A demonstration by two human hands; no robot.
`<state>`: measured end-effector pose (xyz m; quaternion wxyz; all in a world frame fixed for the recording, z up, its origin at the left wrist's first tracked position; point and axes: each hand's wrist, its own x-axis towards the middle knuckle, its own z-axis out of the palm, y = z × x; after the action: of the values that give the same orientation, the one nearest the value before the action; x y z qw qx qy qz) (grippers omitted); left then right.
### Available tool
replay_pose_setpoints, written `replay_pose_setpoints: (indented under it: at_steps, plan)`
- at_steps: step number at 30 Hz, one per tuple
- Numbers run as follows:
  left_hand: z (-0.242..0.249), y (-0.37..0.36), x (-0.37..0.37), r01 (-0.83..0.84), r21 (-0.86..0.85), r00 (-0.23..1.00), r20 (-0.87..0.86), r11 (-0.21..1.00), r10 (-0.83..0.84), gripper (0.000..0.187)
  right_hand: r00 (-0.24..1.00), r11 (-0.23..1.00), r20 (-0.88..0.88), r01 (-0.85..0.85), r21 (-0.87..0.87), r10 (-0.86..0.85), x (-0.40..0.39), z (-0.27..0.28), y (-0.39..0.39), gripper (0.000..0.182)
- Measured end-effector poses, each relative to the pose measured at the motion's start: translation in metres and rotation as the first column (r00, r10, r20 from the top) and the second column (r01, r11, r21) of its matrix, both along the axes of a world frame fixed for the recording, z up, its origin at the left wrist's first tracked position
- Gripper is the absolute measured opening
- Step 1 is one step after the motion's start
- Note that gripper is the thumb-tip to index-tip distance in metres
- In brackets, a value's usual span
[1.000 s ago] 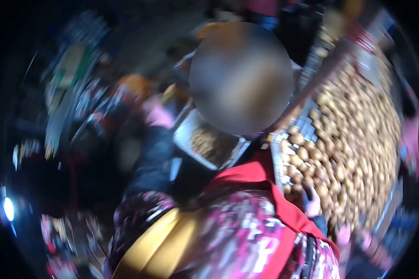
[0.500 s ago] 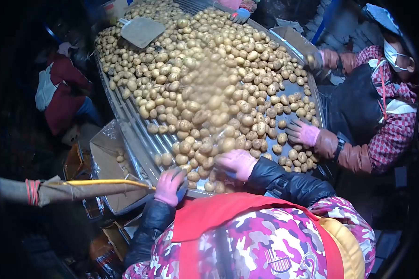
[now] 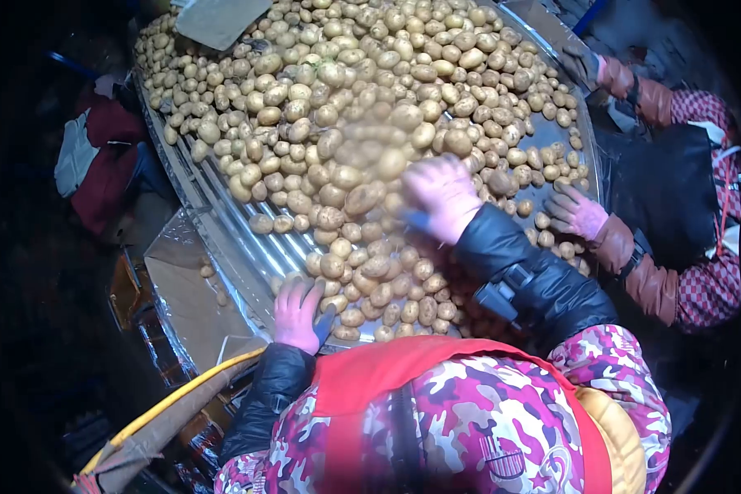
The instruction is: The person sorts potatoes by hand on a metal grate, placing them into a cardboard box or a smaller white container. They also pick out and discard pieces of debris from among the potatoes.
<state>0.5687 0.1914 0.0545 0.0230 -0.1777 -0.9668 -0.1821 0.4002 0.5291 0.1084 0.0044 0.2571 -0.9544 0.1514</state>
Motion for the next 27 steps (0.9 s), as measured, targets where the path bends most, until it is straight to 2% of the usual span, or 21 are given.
replay_pose_setpoints:
  at_steps: [1,4,7,10,11,12,14,16,18,19,20,22,24,25,27]
  plan:
    - [0.000,0.000,-0.001,-0.003,0.009,1.000,0.006,1.000,0.003,0.055,0.994,0.999,-0.103,-0.033,0.016,0.034,0.007,-0.009,-0.015,0.045]
    - [-0.004,-0.001,-0.002,0.008,0.010,1.000,-0.014,1.000,-0.008,0.055,0.987,0.983,-0.147,-0.037,0.179,0.063,0.013,-0.046,-0.041,0.042]
    - [0.004,-0.001,-0.005,-0.008,-0.028,0.999,0.049,1.000,0.009,0.054,0.964,0.985,-0.220,-0.128,0.114,0.151,0.009,-0.052,-0.035,0.032]
    - [0.009,0.002,-0.004,-0.015,-0.017,0.998,0.066,1.000,0.016,0.054,0.966,0.974,-0.142,-0.224,-0.025,0.218,-0.008,-0.035,-0.026,0.019]
    - [0.008,0.001,-0.004,-0.018,-0.017,0.997,0.070,1.000,0.019,0.053,0.979,0.979,-0.080,-0.193,-0.062,0.188,-0.016,-0.024,-0.026,0.012]
    - [0.006,-0.001,-0.003,-0.024,-0.019,0.997,0.073,1.000,0.025,0.053,0.986,0.976,-0.110,-0.143,-0.165,0.126,-0.028,-0.015,-0.024,0.016]
    - [0.002,-0.004,-0.004,-0.015,-0.021,0.996,0.082,1.000,0.016,0.052,0.998,0.937,-0.040,-0.065,-0.343,0.055,-0.053,0.011,-0.021,0.007]
    - [0.005,-0.004,-0.006,-0.013,-0.023,0.994,0.111,1.000,0.015,0.051,0.986,0.756,0.048,0.156,-0.636,-0.163,-0.091,-0.002,-0.031,0.016]
    - [0.010,-0.003,-0.008,-0.021,-0.028,0.993,0.119,0.999,0.024,0.048,0.969,0.813,0.216,0.222,-0.538,-0.121,-0.124,0.015,-0.052,0.026]
    - [0.012,-0.003,-0.009,-0.024,-0.028,0.992,0.120,0.999,0.027,0.047,0.951,0.834,0.260,0.275,-0.479,-0.164,-0.134,0.012,-0.067,0.032]
    - [0.014,-0.003,-0.010,-0.026,-0.029,0.993,0.117,0.999,0.030,0.046,0.931,0.848,0.298,0.326,-0.417,-0.211,-0.143,0.003,-0.081,0.038]
    - [0.015,-0.005,-0.012,-0.017,-0.006,0.996,0.092,1.000,0.017,0.045,0.822,0.900,0.525,0.379,-0.216,-0.220,-0.159,-0.039,-0.097,0.050]
    - [0.014,-0.007,-0.014,-0.003,-0.005,0.995,0.096,1.000,0.004,0.044,0.847,0.885,0.508,0.348,-0.309,-0.155,-0.160,-0.054,-0.102,0.029]
    - [0.013,-0.009,-0.017,0.021,0.000,0.997,0.081,1.000,-0.021,0.044,0.788,0.841,0.612,0.379,-0.386,-0.074,-0.158,-0.055,-0.096,0.025]
    - [0.011,-0.010,-0.016,0.008,0.015,0.996,0.088,1.000,-0.009,0.045,0.783,0.830,0.598,0.212,-0.515,0.171,-0.155,-0.036,-0.075,0.021]
